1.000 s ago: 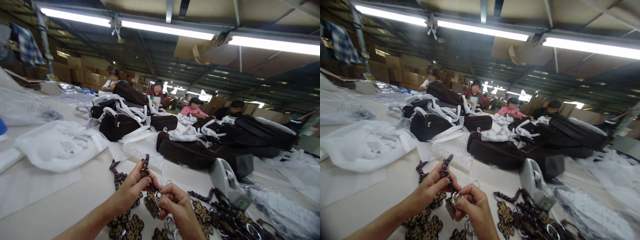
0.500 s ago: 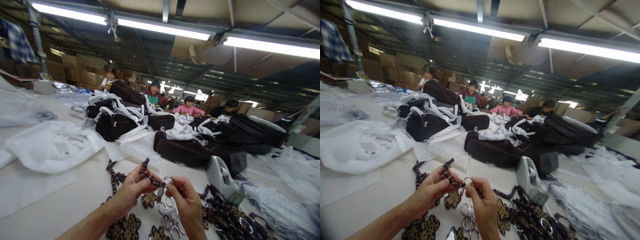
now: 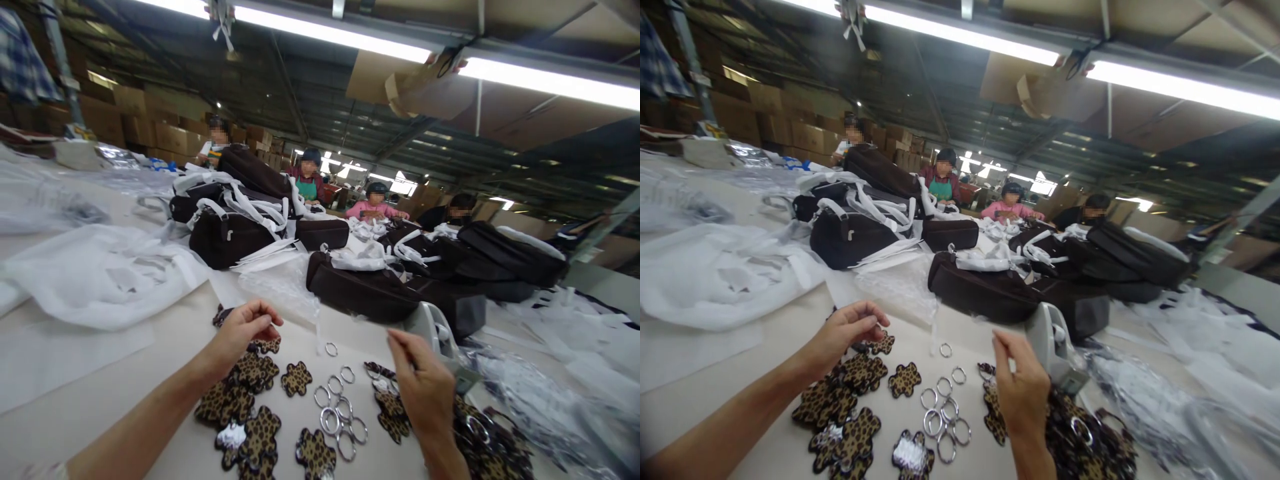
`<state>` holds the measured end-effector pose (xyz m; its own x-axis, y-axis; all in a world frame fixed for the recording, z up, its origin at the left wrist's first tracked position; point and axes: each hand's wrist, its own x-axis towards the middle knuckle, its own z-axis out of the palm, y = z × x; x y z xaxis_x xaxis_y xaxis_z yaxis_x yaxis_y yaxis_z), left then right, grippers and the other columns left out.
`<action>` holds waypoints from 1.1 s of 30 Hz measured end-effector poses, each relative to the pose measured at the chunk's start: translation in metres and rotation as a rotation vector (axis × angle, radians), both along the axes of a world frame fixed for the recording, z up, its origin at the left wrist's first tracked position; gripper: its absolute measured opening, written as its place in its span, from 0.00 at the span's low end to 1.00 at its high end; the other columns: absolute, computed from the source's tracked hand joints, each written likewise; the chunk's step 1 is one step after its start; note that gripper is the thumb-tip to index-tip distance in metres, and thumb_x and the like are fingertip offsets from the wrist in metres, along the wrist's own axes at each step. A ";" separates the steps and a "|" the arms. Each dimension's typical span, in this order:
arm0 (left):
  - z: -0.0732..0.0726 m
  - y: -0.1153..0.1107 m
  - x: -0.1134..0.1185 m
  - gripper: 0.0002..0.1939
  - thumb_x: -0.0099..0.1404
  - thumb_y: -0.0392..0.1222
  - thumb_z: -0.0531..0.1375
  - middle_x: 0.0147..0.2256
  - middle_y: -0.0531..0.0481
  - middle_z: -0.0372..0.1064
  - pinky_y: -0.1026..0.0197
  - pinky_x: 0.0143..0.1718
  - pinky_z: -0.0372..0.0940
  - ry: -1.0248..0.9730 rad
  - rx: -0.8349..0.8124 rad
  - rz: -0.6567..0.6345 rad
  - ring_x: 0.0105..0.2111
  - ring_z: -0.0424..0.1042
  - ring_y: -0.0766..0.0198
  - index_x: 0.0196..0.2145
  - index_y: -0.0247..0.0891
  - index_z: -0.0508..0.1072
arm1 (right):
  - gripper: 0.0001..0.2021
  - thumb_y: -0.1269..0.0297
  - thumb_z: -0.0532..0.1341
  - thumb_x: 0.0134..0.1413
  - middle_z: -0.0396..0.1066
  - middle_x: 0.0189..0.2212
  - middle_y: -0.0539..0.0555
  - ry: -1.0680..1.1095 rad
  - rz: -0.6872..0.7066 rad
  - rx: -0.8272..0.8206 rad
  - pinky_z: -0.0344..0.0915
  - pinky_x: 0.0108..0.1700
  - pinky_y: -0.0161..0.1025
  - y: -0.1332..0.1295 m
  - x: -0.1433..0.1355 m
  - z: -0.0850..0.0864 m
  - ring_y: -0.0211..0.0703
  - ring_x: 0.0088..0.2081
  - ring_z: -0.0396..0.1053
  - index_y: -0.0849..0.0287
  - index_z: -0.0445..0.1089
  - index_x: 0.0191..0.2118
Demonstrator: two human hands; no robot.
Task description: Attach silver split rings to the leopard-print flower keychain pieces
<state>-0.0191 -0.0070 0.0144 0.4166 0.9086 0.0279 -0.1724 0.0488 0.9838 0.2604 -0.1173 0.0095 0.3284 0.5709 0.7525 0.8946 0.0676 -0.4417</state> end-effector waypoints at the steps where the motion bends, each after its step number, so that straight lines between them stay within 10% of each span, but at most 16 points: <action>1: 0.001 0.001 -0.002 0.09 0.56 0.44 0.62 0.33 0.50 0.73 0.62 0.36 0.67 0.004 0.005 0.018 0.29 0.71 0.67 0.30 0.36 0.70 | 0.11 0.61 0.56 0.60 0.77 0.35 0.57 0.013 0.090 -0.164 0.67 0.42 0.44 0.003 -0.004 -0.007 0.50 0.37 0.74 0.57 0.76 0.38; 7: 0.001 0.002 -0.002 0.09 0.56 0.44 0.61 0.32 0.51 0.73 0.62 0.36 0.67 0.063 0.029 0.007 0.29 0.71 0.67 0.30 0.36 0.69 | 0.12 0.75 0.58 0.51 0.77 0.35 0.54 -0.041 0.167 -0.697 0.63 0.39 0.39 0.013 -0.014 -0.042 0.49 0.38 0.73 0.52 0.77 0.33; 17: -0.011 -0.007 0.010 0.07 0.55 0.43 0.58 0.30 0.51 0.71 0.63 0.34 0.64 0.151 0.068 -0.097 0.28 0.69 0.66 0.29 0.36 0.69 | 0.06 0.70 0.59 0.52 0.71 0.23 0.49 0.106 0.224 -0.724 0.63 0.33 0.37 0.017 -0.022 -0.037 0.44 0.29 0.70 0.56 0.69 0.27; 24: -0.020 -0.030 0.028 0.12 0.55 0.42 0.57 0.22 0.54 0.66 0.66 0.24 0.58 0.251 0.035 -0.308 0.22 0.64 0.67 0.33 0.33 0.74 | 0.13 0.55 0.66 0.47 0.65 0.18 0.45 0.812 0.531 -0.554 0.62 0.19 0.30 0.012 -0.071 -0.025 0.38 0.22 0.67 0.57 0.64 0.26; 33: -0.019 -0.037 0.029 0.14 0.51 0.49 0.63 0.19 0.54 0.65 0.67 0.22 0.56 0.107 -0.181 -0.358 0.20 0.62 0.69 0.26 0.33 0.71 | 0.22 0.44 0.66 0.46 0.72 0.23 0.50 1.153 0.692 -0.505 0.68 0.20 0.30 0.011 -0.083 -0.020 0.36 0.22 0.71 0.61 0.71 0.33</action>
